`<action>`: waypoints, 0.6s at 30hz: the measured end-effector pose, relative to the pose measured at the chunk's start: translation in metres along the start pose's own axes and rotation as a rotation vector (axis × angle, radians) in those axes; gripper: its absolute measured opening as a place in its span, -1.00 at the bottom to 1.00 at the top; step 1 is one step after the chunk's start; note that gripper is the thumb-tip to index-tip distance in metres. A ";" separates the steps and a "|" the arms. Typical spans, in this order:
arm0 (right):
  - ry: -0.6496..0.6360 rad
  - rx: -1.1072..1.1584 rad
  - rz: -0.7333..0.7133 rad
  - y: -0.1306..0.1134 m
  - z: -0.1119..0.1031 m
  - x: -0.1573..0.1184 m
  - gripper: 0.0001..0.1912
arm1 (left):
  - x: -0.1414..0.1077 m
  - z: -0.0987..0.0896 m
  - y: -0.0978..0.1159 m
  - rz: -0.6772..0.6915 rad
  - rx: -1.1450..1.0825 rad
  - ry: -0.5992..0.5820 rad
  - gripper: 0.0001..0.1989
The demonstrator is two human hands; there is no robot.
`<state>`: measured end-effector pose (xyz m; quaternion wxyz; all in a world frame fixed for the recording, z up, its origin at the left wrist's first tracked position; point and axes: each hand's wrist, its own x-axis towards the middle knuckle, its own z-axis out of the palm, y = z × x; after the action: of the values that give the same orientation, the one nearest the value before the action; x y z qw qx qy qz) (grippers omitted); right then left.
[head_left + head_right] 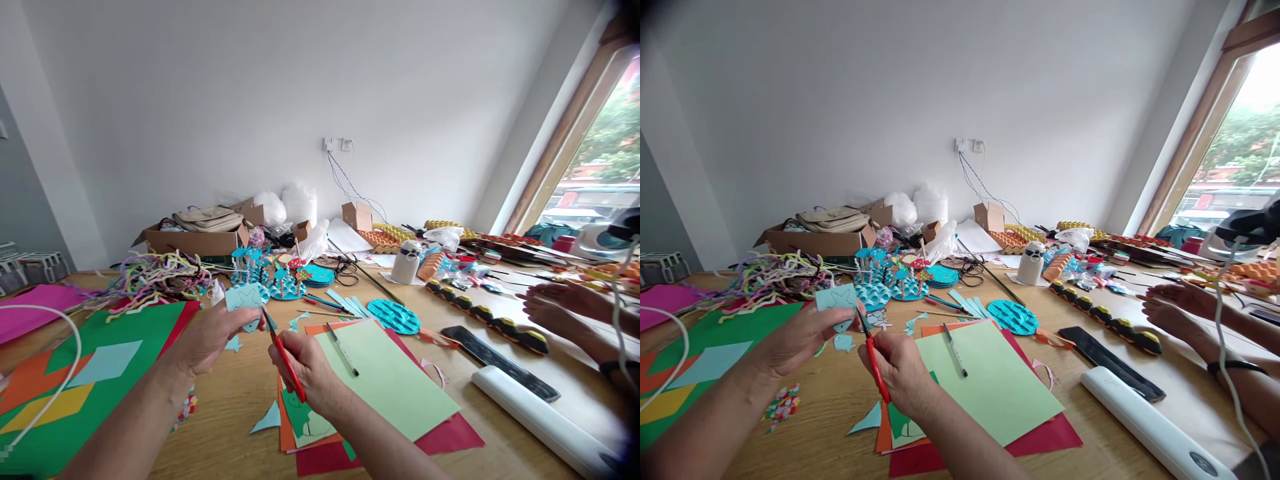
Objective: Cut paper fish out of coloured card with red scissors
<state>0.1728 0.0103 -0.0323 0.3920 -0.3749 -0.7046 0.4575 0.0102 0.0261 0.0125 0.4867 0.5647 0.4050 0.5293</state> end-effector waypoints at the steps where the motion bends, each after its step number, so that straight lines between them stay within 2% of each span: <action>1: 0.001 0.011 0.003 0.001 0.000 0.000 -0.75 | 0.000 0.000 0.000 -0.010 0.000 -0.020 -0.92; 3: -0.001 0.056 0.007 0.004 0.001 0.000 -0.75 | -0.001 0.000 0.002 -0.034 0.016 -0.093 -0.89; 8: -0.038 0.197 0.001 0.007 0.003 0.000 -0.77 | -0.001 0.002 0.003 -0.009 0.047 -0.095 -0.86; 18: -0.048 0.211 0.031 0.003 0.002 0.000 -0.78 | 0.001 0.000 -0.003 0.015 0.155 -0.126 -0.83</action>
<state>0.1713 0.0104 -0.0355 0.4053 -0.3313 -0.6557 0.5441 0.0107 0.0275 0.0095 0.4621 0.6357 0.4091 0.4636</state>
